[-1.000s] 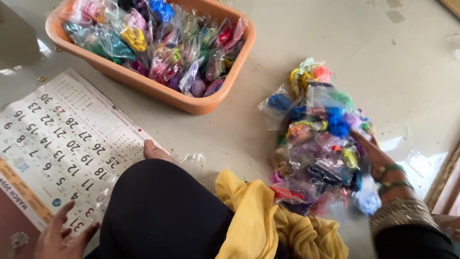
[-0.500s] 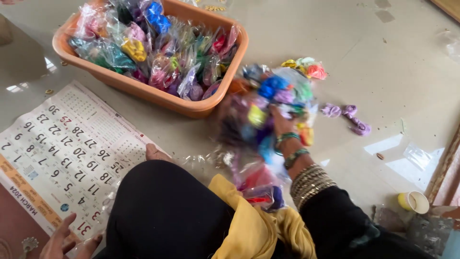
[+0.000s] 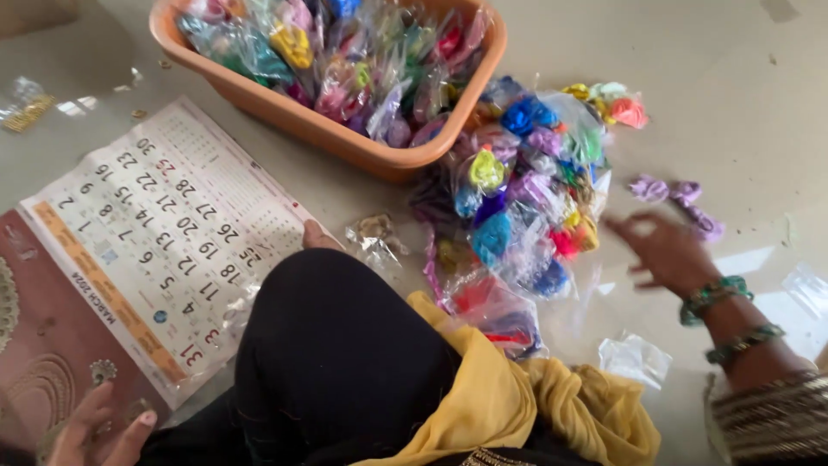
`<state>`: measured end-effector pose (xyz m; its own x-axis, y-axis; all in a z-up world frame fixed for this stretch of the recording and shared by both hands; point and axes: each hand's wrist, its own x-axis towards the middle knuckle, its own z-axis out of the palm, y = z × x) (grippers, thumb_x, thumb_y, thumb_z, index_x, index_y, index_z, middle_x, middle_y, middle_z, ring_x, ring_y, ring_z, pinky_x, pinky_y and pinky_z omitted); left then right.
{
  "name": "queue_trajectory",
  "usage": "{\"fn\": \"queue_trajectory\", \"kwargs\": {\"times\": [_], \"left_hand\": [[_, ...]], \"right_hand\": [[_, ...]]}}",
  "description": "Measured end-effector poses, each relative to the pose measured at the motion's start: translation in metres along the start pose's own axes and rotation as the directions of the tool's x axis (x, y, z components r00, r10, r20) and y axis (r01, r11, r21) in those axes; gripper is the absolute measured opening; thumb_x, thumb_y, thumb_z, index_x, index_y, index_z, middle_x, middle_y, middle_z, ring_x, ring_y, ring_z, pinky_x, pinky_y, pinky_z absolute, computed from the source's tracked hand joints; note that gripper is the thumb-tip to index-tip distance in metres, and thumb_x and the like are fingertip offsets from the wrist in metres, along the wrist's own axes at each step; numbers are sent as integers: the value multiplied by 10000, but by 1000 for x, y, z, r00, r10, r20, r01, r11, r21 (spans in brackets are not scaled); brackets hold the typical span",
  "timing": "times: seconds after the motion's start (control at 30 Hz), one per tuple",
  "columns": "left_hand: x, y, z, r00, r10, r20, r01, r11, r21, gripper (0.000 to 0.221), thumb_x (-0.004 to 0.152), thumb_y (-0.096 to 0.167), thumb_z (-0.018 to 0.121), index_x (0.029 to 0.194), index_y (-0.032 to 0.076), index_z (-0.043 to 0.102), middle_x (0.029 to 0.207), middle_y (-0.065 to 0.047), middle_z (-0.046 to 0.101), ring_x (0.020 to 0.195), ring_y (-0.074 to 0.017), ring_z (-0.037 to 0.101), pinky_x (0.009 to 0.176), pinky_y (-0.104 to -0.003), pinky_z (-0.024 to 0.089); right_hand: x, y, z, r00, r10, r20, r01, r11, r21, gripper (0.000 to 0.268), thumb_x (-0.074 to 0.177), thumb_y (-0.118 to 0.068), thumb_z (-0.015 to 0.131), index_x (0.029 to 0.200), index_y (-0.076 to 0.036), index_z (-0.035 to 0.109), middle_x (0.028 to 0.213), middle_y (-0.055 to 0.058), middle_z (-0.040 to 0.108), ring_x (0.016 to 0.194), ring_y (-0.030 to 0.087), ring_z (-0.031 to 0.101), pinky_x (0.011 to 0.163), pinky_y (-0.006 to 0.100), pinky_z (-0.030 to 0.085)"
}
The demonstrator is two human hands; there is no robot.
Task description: The person sorts and packs small colorful items from an orange bin into small plastic bags by hand on the floor.
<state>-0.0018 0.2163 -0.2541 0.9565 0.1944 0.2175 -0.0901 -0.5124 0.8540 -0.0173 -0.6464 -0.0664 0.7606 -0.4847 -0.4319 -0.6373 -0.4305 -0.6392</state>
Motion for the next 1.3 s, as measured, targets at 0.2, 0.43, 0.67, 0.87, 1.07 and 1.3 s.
{"fn": "queue_trajectory", "kwargs": {"times": [0.2, 0.43, 0.67, 0.87, 1.07, 1.3], "left_hand": [[18, 104, 22, 954, -254, 161, 250, 967, 48, 700, 836, 109, 796, 1470, -37, 537, 1239, -249, 687, 1096, -259, 706, 917, -375, 564], [-4, 119, 10, 944, -324, 68, 320, 945, 64, 727, 814, 84, 804, 1499, 19, 567, 1234, -206, 653, 1042, -237, 687, 910, -322, 516], [-10, 105, -1, 943, -301, 143, 306, 952, -15, 745, 813, 120, 803, 1518, 50, 573, 1149, -233, 663, 974, -212, 711, 857, -279, 529], [-2, 158, 10, 951, -268, 154, 279, 959, -53, 670, 828, 163, 780, 1459, 48, 588, 1225, -200, 645, 1029, -214, 719, 878, -288, 560], [12, 240, 29, 923, -342, 178, 325, 938, 116, 633, 808, 208, 780, 1414, 117, 624, 1260, -132, 669, 1020, -236, 723, 788, -356, 582], [17, 265, 11, 862, -486, 142, 460, 869, 183, 590, 838, 223, 779, 1405, 155, 629, 1210, -129, 680, 1065, -224, 711, 816, -378, 588]], "right_hand": [[-38, 37, 93, 809, 196, 554, 68, 905, -420, 570, 883, -641, 645, 1072, -120, 780, 824, 98, 710, 651, 183, 704, 629, 338, 598], [13, 45, 198, 496, -688, 529, 864, 334, -376, 397, 478, -236, 785, 857, -282, 891, 694, 33, 760, 563, 240, 651, 477, 382, 525], [-4, -61, 170, 848, -142, 510, 233, 965, -120, 437, 912, -362, 606, 782, 18, 777, 664, 99, 747, 528, 186, 705, 570, 339, 586], [-65, -130, 109, 903, -195, 384, 329, 887, -325, 349, 921, -376, 641, 948, -53, 769, 774, 101, 767, 718, 221, 765, 685, 381, 610], [-77, -128, 156, 427, -843, 328, 903, 379, -202, 710, 754, -270, 774, 1418, -57, 642, 1336, 265, 631, 1153, 394, 619, 898, 434, 526], [-68, -205, 147, 783, -613, 101, 612, 733, -296, 262, 955, -249, 625, 1142, -126, 762, 979, 148, 755, 899, 336, 737, 806, 423, 570]]}}
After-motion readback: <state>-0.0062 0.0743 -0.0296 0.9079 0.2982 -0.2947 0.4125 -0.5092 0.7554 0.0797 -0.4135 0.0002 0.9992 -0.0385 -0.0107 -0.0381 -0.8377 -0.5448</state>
